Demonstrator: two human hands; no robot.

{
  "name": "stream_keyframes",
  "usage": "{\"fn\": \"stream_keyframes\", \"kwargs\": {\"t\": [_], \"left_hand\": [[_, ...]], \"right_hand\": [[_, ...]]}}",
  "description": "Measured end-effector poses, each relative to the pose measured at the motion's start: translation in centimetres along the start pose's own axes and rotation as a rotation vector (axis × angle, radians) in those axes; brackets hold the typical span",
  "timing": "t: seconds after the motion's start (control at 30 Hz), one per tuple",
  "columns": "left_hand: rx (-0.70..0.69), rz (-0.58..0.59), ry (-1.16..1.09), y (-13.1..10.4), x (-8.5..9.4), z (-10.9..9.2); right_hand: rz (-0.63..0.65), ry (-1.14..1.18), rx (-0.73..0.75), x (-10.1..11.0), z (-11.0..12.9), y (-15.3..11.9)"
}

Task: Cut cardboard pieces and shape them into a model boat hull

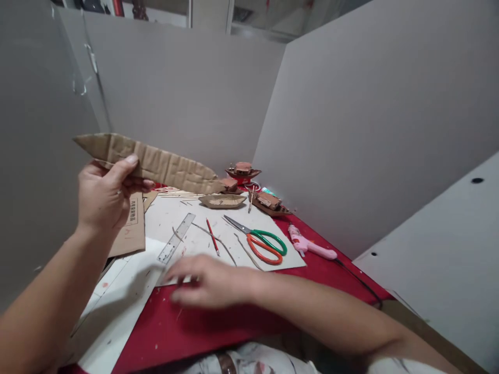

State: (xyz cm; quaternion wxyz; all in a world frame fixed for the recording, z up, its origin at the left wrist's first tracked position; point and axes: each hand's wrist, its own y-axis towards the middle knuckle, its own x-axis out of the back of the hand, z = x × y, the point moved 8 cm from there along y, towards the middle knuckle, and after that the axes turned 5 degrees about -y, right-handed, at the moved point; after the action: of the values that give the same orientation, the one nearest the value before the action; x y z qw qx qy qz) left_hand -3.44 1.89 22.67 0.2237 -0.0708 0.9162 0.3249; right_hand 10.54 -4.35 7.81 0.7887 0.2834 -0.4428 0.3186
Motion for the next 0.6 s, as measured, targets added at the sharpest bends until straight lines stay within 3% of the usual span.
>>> {"fn": "stream_keyframes", "kwargs": {"t": [0.1,0.17,0.23,0.3,0.43,0.6], "left_hand": [[0.037,-0.053,0.079,0.6,1.3,0.5],[0.041,-0.083,0.097,1.2,2.1,0.9],[0.048,-0.097,0.099,1.7,2.5,1.5],[0.071,-0.094,0.092,2.0,2.8,2.4],[0.127,-0.105,0.111,2.2,3.4,4.3],[0.129,-0.136,0.125,2.7,4.7,4.7]], "right_hand": [[-0.175,-0.173,-0.301,6.2,-9.3,-0.8],[-0.230,-0.291,-0.463,9.1,-15.1,-1.3],[-0.229,-0.374,-0.561,10.5,-19.6,-1.3],[-0.176,-0.419,-0.620,10.6,-22.8,-1.0],[-0.077,-0.431,-0.683,9.5,-25.6,0.4],[-0.084,-0.303,-0.686,10.3,-24.5,0.9]]}}
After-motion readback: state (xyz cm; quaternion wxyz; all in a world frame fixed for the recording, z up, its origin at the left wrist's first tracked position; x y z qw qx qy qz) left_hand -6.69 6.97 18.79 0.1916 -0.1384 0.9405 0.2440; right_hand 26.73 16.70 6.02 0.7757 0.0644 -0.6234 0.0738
